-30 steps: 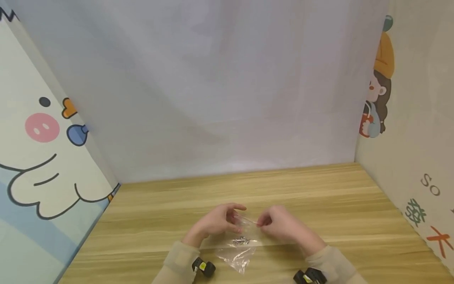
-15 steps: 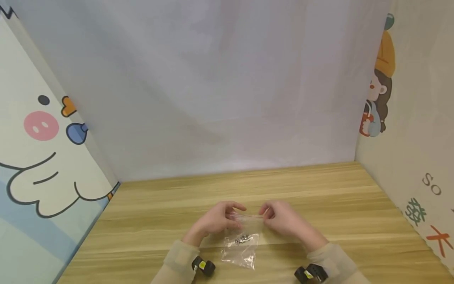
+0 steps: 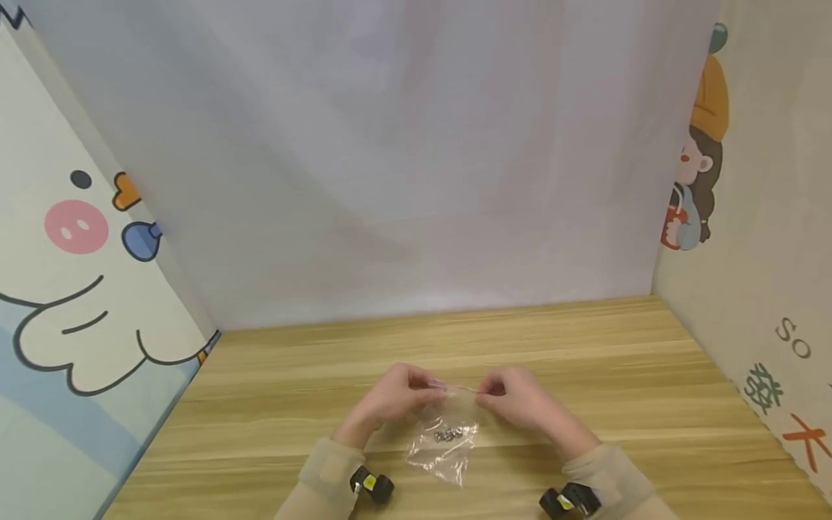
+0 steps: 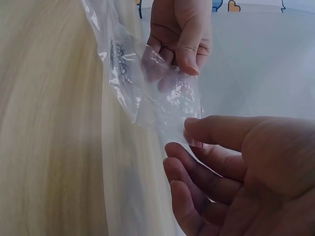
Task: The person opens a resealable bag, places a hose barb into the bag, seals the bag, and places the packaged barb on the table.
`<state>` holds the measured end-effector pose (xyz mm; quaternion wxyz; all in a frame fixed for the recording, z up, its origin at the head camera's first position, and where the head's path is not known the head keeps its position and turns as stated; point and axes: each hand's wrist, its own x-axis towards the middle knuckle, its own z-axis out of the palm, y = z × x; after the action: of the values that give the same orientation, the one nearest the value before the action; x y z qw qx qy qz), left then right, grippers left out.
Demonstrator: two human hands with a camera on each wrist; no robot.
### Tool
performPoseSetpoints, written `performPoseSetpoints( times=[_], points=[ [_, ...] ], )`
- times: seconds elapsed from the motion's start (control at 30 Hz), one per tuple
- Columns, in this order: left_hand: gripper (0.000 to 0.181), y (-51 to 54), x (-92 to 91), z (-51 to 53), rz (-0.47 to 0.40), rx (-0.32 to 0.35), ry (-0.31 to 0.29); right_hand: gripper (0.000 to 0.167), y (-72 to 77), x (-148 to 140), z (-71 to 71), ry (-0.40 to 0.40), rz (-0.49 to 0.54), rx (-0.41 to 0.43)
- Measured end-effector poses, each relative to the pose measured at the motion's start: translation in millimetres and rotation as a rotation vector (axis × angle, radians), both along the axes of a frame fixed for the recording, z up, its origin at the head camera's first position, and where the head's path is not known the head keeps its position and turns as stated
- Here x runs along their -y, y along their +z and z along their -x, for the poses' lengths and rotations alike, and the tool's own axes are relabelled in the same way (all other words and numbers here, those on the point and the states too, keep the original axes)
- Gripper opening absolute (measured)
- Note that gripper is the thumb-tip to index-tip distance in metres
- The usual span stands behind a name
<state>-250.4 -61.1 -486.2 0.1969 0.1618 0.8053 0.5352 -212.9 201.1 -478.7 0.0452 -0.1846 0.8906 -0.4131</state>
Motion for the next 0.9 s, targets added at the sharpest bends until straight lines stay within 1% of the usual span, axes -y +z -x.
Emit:
performPoseSetpoints(
  times=[0.1, 0.2, 0.3, 0.4, 0.5, 0.63, 0.77, 0.83, 0.9],
  points=[
    [0.011, 0.0, -0.9, 0.0, -0.025, 0.002, 0.021, 0.008, 0.8, 0.7, -0.8, -0.012, 0.007, 0.016],
    [0.013, -1.1, -2.8, 1.1, -0.063, 0.002, 0.039, 0.008, 1.6, 1.6, -1.8, -0.016, 0.022, 0.029],
    [0.015, -2.1, -4.6, 2.2, -0.112, 0.008, 0.052, 0.009, 2.7, 1.7, -2.0, -0.020, 0.031, 0.017],
    [0.016, -2.3, -5.5, 2.5, -0.129, -0.006, 0.061, 0.009, 3.1, 2.3, -1.5, -0.031, 0.030, 0.012],
    [0.016, -2.3, -5.9, 2.3, -0.126, -0.015, 0.074, 0.009, 3.0, 2.6, -1.1, -0.037, 0.027, 0.017],
    [0.015, -3.1, -6.3, 2.1, -0.093, -0.043, 0.105, 0.008, 4.4, 2.7, -1.7, -0.037, 0.037, 0.016],
    [0.012, -4.4, -7.0, 3.0, -0.055, -0.106, 0.140, 0.009, 5.4, 2.3, -2.5, -0.043, 0.047, 0.018],
    [0.010, -4.9, -7.4, 3.6, -0.059, -0.130, 0.148, 0.009, 5.4, 2.1, -2.4, -0.050, 0.046, 0.023],
    [0.010, -5.0, -7.7, 4.0, -0.087, -0.138, 0.154, 0.008, 5.1, 2.6, -2.2, -0.062, 0.042, 0.031]
  ],
)
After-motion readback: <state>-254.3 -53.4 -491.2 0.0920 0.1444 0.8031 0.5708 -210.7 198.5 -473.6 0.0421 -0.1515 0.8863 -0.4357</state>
